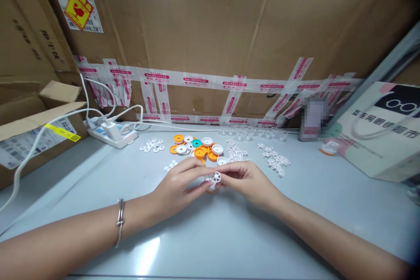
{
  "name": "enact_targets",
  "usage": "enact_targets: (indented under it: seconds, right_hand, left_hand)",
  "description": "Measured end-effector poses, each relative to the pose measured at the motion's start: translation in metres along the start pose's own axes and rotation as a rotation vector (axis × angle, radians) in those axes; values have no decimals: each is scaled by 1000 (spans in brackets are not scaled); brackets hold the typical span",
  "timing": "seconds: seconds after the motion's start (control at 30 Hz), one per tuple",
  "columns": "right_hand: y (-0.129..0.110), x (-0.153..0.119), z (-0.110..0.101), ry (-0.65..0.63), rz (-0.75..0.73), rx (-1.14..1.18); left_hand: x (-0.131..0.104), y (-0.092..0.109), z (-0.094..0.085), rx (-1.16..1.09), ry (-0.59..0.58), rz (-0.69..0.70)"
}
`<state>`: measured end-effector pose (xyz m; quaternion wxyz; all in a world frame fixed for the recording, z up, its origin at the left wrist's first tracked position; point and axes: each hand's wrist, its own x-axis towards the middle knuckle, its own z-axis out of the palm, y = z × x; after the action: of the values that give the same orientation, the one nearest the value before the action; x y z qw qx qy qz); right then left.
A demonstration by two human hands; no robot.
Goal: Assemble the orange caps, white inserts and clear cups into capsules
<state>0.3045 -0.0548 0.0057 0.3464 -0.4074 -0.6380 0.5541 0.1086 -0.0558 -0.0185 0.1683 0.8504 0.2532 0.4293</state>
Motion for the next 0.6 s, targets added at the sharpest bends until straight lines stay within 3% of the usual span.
enact_targets:
  seconds: [0.17,0.6]
  right_hand:
    - [-2,-1,-4,-34,75,192]
    - [3,-1,-2,-4,118,279]
  left_hand:
    - [0,-1,0,39,5,22]
    - [2,-1,0,18,9,-55]
